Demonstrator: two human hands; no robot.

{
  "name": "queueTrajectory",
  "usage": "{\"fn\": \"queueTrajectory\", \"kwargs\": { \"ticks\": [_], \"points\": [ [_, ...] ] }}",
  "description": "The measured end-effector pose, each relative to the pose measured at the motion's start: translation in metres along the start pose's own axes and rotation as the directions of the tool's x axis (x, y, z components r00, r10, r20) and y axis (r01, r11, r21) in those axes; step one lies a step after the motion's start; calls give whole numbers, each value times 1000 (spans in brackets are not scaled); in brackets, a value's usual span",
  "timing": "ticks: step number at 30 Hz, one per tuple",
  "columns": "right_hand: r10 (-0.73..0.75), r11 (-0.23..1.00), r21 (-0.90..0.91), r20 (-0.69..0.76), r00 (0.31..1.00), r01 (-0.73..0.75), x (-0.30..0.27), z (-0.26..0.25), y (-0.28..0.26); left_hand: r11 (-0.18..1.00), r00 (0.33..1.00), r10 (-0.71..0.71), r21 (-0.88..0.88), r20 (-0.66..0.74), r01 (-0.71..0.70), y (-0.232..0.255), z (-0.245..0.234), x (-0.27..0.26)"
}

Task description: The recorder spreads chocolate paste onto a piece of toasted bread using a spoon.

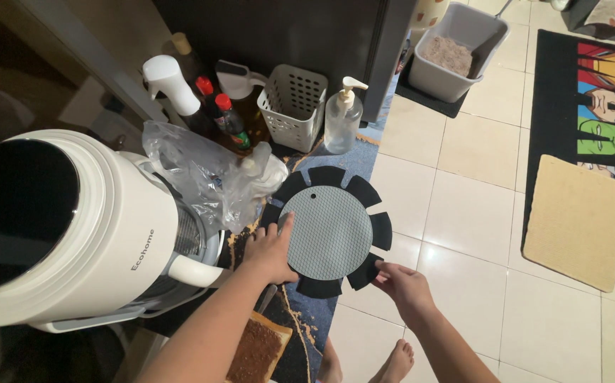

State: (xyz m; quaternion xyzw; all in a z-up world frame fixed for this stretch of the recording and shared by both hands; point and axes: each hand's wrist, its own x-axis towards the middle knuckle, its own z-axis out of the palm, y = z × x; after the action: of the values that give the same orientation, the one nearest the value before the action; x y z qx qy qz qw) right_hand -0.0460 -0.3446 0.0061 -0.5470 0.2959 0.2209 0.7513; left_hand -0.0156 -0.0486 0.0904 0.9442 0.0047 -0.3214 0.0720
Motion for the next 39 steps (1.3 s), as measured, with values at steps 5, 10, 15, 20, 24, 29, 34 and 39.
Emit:
{"fn": "queueTrajectory", "kwargs": {
  "ticks": [5, 10, 15, 20, 24, 29, 34, 39],
  "points": [
    [-5, 1000, -11, -81, 997, 4, 6, -2, 3, 1000, 1000, -2, -7, -2, 2, -3, 3, 2],
    [-58, 996, -64, -48, 997, 55, 7, -4, 8, 1000, 1000, 10, -6, -28, -10, -7, 5, 3],
    [-64, 994, -96, -61, 996, 58, 9, -5, 9, 1000, 998, 17, -9, -52, -17, -11, 6, 3],
    [-90, 992, -93, -53, 994, 85, 17, -8, 14, 1000, 995, 16, -12, -101, -18, -13, 7, 0],
    [-83, 993, -88, -47, 995, 78, 20, -13, 16, 997, 987, 58, 51, -153, -51, -13, 8, -1],
    [-71, 993, -95, -27, 997, 68, 13, -10, 9, 990, 971, 129, 87, -200, -113, 4, -7, -6],
    [-59, 996, -74, 1, 998, 59, 1, -4, 4, 973, 938, 229, 79, -260, -215, 35, -10, 8],
    [-59, 998, -15, -16, 998, 58, 9, -6, 14, 907, 877, 408, 225, -253, -356, 60, 3, 18]
  ]
}}
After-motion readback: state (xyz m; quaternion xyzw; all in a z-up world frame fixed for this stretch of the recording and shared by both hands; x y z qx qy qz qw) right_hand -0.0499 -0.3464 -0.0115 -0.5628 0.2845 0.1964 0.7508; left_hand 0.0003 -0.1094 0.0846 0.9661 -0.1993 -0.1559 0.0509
